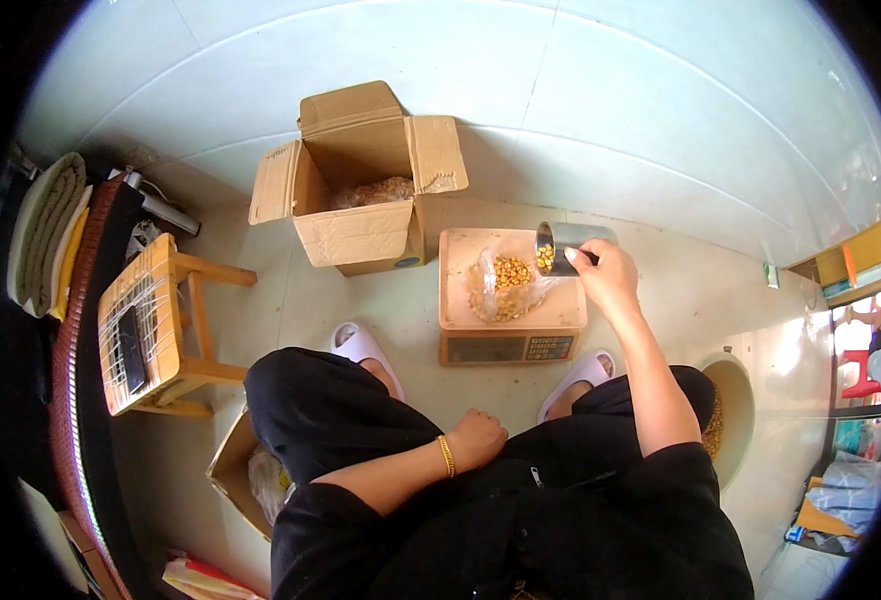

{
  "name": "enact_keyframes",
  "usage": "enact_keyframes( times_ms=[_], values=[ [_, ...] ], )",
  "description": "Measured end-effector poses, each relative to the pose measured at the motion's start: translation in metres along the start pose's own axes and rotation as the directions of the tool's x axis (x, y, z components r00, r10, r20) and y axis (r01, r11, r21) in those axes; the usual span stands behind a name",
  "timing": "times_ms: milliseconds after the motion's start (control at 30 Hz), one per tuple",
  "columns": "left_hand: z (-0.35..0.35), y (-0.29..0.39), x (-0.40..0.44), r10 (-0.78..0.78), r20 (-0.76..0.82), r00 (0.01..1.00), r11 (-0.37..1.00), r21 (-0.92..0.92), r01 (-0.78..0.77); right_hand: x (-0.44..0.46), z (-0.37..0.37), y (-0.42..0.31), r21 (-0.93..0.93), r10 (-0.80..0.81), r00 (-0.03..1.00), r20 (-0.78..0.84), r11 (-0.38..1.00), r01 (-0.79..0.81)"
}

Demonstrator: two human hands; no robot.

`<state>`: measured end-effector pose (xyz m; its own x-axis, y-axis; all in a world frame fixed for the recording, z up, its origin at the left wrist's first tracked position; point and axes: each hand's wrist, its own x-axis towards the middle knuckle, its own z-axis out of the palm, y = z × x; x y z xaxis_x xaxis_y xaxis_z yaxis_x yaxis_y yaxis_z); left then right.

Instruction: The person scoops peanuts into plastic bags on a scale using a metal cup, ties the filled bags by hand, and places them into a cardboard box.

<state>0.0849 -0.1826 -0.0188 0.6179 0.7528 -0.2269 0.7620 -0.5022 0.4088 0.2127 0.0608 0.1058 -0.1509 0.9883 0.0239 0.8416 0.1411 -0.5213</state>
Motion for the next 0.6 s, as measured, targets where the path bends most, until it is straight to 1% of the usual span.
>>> enact_keyframes(
  times_ms=[167, 233, 267, 333, 367, 433, 467, 533, 567, 600],
  values=[
    [0.0, 0.0, 0.0, 0.002, 0.021, 1.0, 1.0, -0.001, -0.002, -0.004, -0.006, -0.006, -0.05, -0.017, 1.0, -0.013, 0.999, 0.016],
    [0.002, -0.001, 0.001, 0.004, 0.022, 1.0, 1.0, -0.005, -0.004, -0.006, -0.009, -0.011, 0.012, -0.053, 0.998, -0.041, 0.998, 0.054],
    [0.004, 0.0, 0.002, 0.007, 0.026, 1.0, 1.0, -0.009, -0.007, -0.004, -0.004, -0.005, 0.011, -0.049, 0.998, -0.042, 0.999, 0.05],
    [0.0, -0.001, 0.001, 0.008, 0.025, 1.0, 1.0, -0.003, -0.008, 0.007, 0.013, 0.008, -0.079, -0.076, 0.995, -0.066, 0.994, 0.071],
    [-0.001, -0.002, 0.001, 0.001, 0.018, 1.0, 1.0, -0.002, -0.001, 0.01, 0.015, 0.012, -0.074, -0.075, 0.995, -0.068, 0.995, 0.07],
    [0.001, -0.003, -0.001, -0.003, -0.009, 1.0, 1.0, -0.01, 0.003, 0.014, 0.018, 0.014, -0.04, 0.006, 0.999, -0.044, 0.999, -0.008],
    [0.002, -0.003, -0.001, -0.004, -0.037, 0.999, 1.0, -0.022, 0.003, 0.016, 0.019, 0.015, -0.04, 0.002, 0.999, -0.039, 0.999, -0.004],
    [0.003, -0.002, -0.002, -0.01, -0.04, 0.999, 1.0, -0.021, 0.009, 0.02, 0.018, 0.021, 0.08, 0.084, 0.996, 0.031, 0.993, -0.086],
    [0.003, -0.001, -0.002, -0.01, -0.042, 0.999, 1.0, -0.016, 0.009, 0.02, 0.018, 0.027, 0.186, 0.087, 0.996, 0.016, 0.979, -0.089],
    [0.004, -0.002, -0.002, -0.011, -0.042, 0.999, 1.0, -0.019, 0.01, 0.019, 0.011, 0.027, 0.185, 0.087, 0.996, 0.018, 0.979, -0.089]
  ],
)
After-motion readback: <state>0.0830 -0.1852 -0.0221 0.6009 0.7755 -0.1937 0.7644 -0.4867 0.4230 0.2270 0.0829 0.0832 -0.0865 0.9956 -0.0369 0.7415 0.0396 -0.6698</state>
